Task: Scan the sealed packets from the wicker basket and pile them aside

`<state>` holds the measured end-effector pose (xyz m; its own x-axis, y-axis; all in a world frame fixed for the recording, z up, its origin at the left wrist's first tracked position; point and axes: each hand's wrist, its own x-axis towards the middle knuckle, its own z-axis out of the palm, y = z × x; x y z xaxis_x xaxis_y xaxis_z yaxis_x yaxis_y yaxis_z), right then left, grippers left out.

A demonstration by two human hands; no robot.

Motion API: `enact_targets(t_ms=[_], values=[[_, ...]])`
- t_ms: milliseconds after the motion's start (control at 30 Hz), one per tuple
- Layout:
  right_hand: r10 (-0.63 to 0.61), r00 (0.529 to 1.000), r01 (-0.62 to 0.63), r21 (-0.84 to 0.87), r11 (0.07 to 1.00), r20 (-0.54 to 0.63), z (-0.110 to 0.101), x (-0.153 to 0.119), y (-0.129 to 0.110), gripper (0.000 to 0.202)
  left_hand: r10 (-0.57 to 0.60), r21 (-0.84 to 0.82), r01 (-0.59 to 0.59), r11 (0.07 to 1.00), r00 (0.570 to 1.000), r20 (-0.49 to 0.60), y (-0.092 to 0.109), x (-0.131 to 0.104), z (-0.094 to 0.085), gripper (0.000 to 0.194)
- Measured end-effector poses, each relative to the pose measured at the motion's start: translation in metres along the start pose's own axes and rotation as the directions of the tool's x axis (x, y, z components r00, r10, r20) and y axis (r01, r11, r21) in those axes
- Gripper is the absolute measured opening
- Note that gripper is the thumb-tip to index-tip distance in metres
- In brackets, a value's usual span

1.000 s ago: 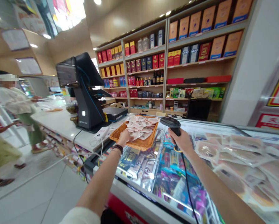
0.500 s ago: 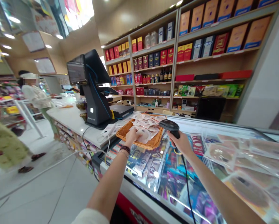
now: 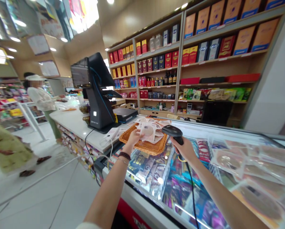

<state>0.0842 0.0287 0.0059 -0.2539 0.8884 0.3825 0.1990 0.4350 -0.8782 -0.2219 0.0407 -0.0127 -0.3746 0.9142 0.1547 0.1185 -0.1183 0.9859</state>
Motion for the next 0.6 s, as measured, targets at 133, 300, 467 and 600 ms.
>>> enact_targets(t_ms=[133,300,467,600], values=[[0.006,0.999,-0.006,0.010,1.000,0.034,0.008,-0.002,0.001,0.047,-0.022,-0.009,0.022,1.000,1.000,-0.008,-0.002,-0.001,0.003,0.050],[0.016,0.997,-0.017,0.016,1.000,0.072,0.013,-0.004,-0.004,0.044,-0.010,-0.009,0.010,1.000,1.000,0.000,-0.004,-0.001,0.004,0.047],[0.009,0.995,-0.012,0.032,0.999,0.104,0.016,-0.005,-0.009,0.043,-0.026,-0.015,0.026,1.000,0.999,0.033,0.001,-0.003,0.004,0.046],[0.010,0.993,-0.014,0.035,0.999,0.115,0.018,-0.007,-0.009,0.045,-0.010,-0.027,0.012,1.000,0.999,0.045,0.006,-0.008,0.005,0.046]])
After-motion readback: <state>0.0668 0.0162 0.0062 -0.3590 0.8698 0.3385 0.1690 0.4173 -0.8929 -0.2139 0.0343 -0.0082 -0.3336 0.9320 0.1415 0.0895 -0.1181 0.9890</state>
